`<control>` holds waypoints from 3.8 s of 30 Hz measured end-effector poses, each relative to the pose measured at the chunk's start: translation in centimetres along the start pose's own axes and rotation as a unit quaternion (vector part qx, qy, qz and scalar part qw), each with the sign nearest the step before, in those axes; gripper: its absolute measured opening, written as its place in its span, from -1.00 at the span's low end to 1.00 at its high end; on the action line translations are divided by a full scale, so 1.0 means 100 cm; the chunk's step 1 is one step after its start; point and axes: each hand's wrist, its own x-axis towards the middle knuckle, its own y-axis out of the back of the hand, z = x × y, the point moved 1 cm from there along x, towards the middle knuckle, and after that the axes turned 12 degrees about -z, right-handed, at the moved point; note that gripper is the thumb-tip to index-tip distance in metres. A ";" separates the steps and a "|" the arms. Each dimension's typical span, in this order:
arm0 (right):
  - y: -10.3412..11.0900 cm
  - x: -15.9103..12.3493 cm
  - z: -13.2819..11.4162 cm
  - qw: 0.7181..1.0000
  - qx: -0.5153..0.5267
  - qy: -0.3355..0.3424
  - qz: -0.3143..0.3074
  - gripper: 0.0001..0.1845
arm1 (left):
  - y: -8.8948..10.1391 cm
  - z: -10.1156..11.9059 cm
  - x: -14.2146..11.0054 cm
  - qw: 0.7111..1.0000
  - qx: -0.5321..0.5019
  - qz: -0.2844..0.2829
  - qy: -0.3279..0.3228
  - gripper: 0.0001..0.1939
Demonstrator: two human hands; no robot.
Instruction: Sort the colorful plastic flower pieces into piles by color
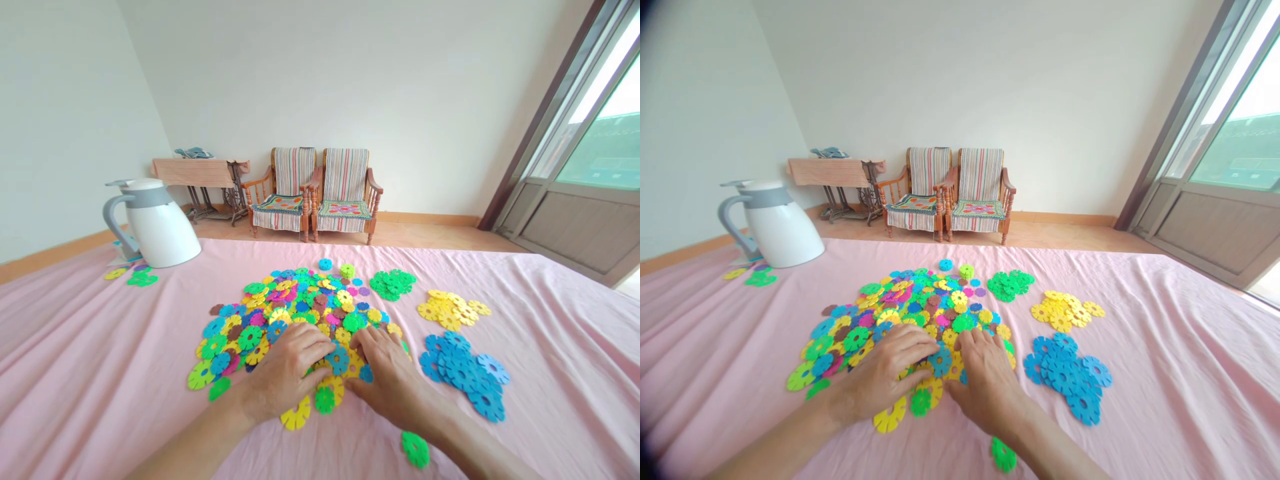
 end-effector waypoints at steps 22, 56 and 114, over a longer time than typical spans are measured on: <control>0.047 0.013 0.161 0.939 0.069 -0.211 0.262 -0.72 | -0.002 -0.004 -0.002 1.000 0.005 0.025 -0.013 -0.80; 0.022 0.013 0.036 0.978 0.187 0.047 0.081 -0.79 | -0.002 -0.021 -0.005 0.995 0.015 0.091 0.026 -0.87; -0.010 0.001 0.023 0.939 0.304 0.032 0.157 -0.81 | 0.014 0.011 0.034 0.991 -0.092 0.060 0.079 -0.61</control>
